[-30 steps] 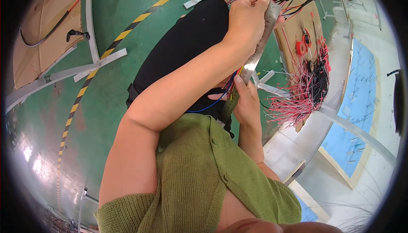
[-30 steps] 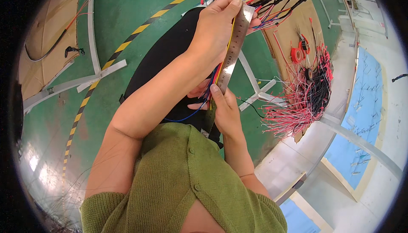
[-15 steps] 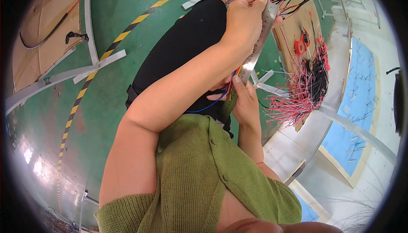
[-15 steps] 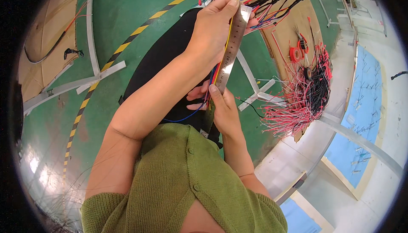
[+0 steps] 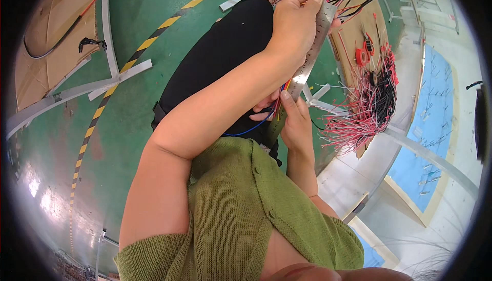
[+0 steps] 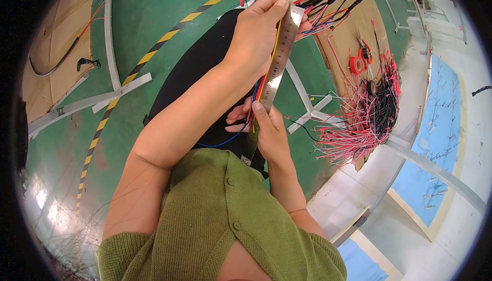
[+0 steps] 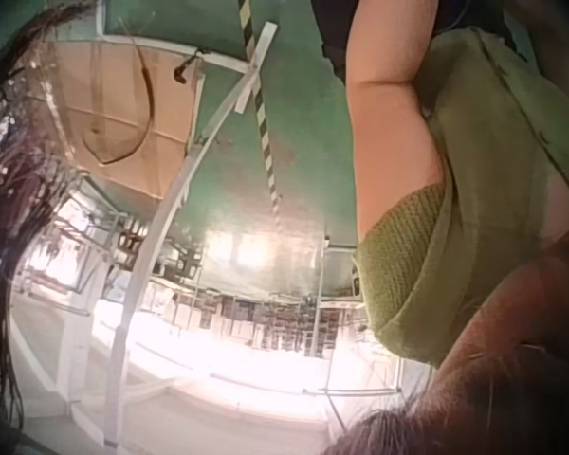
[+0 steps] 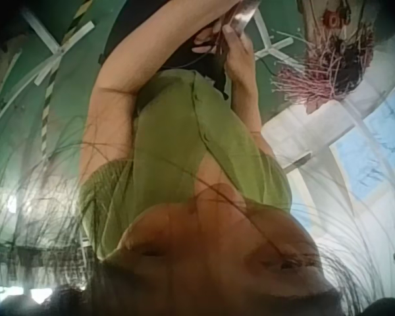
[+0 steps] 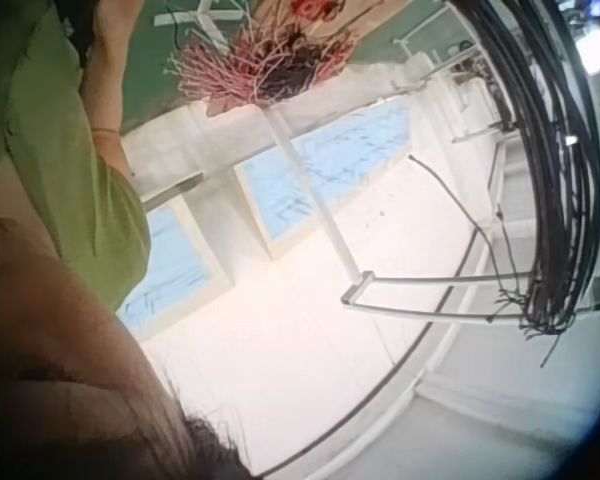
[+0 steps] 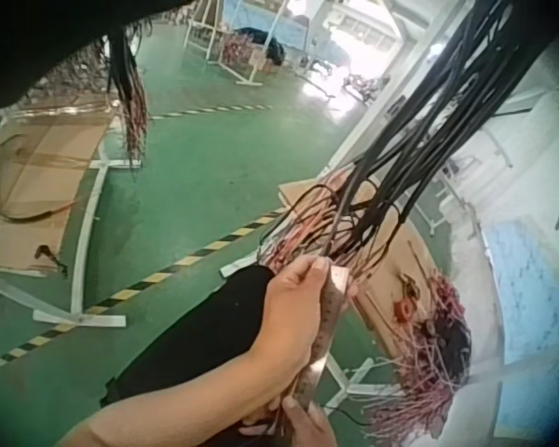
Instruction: Measure and organize bundles of colored wires for a wire harness assembly.
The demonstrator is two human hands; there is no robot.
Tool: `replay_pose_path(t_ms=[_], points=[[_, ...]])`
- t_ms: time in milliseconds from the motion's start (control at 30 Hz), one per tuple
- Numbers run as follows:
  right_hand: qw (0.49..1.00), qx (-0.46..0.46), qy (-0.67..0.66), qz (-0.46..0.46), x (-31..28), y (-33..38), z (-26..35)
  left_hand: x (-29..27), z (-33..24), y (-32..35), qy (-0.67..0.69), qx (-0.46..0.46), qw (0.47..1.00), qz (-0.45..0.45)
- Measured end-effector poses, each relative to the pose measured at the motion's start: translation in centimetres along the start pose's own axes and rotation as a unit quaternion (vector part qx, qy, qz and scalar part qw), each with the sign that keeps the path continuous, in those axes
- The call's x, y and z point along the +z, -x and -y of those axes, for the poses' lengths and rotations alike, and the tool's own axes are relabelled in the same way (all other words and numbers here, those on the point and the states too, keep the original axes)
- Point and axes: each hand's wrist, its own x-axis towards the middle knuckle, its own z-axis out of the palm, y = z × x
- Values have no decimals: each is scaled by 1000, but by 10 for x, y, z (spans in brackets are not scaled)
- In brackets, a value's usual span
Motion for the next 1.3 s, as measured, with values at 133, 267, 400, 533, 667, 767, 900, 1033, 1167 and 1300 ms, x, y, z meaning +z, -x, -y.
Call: replay_pose_path(t_ms=[133, 267, 400, 533, 667, 767, 900, 1033, 1167, 1300], points=[[1000, 5, -23, -15, 1, 0, 0, 0, -1, 0, -5, -2, 1000, -9], [1000, 7, -9, -25, 3, -1, 0, 1, -2, -1, 5, 2, 1000, -10], [998, 0, -59, -36, 5, -1, 1, 0, -2, -1, 1, -6, 1000, -10], [997, -1, -52, -53, 7, 0, 4, 1, -3, -2, 2, -6, 1000, -11], [970, -13, 235, -54, -4, 1, 18, 1, -5, -2, 8, -1, 1000, -23], [913, -90, 392, -61, -20, -7, 15, 1, -5, -3, 11, 5, 1000, -16], [971, -109, 197, -85, -5, -11, 4, 1, -5, -4, 4, 5, 1000, -17], [988, -99, 14, -115, 17, -17, 7, 0, -5, -4, 22, -2, 1000, -15], [990, -100, 31, -97, 20, -17, 11, -1, -7, -5, 24, 6, 1000, -19], [994, -87, 15, -62, 14, -15, 11, -1, -3, -5, 26, -1, 999, -27]])
